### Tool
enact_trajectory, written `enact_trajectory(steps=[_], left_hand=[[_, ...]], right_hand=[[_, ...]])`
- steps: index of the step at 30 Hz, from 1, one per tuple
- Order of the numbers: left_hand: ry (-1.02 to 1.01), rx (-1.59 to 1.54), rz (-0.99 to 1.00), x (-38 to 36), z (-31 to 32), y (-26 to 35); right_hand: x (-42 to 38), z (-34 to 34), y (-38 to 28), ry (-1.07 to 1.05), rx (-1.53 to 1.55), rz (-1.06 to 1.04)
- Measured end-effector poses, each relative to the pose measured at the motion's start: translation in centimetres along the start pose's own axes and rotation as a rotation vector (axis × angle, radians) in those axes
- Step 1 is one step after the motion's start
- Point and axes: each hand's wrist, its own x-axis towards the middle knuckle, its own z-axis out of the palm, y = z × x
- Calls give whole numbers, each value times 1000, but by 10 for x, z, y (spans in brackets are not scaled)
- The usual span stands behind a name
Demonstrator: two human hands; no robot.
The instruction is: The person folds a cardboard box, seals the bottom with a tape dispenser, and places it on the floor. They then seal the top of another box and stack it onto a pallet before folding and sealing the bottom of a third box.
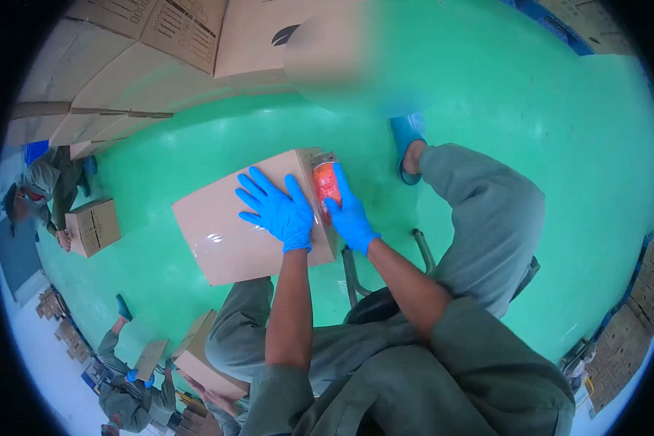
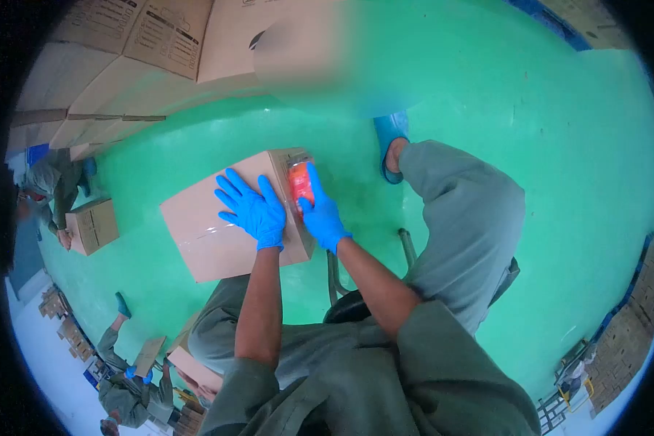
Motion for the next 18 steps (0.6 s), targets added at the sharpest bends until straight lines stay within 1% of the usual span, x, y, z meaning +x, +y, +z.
enact_trajectory(steps=[1,3,4,6,7,9,10,12,14,16,17,18], left_hand=[[1,-4,-2,0,-2,2],[0,-1,3,0,-4,3],[-1,-7,-1,0,-5,4],[5,-10,5,1,-7,5],[-7,-6,2,1,-7,5],[-2,-9,13,-1,-10,5],[-16,9,32,-2,-13,6],[-12,17,57,-3,-23,-8],[-186,-192,262,4,-39,-46],[211,-121,133,20,-35,-111],[344,-10,-80,32,-37,-147],[274,-227,-305,46,-13,-213]], right_hand=[[7,2,7,-3,6,6],[22,9,32,-30,-60,271],[28,13,47,-28,-50,273],[39,18,85,-24,-307,231],[42,21,109,-21,-297,229],[48,22,147,-9,-459,93],[51,19,148,1,-453,74],[47,19,146,-43,-257,292],[33,13,115,-73,-133,211],[16,5,73,-113,-163,177],[14,5,60,-129,-152,204],[11,4,49,-148,-144,229]])
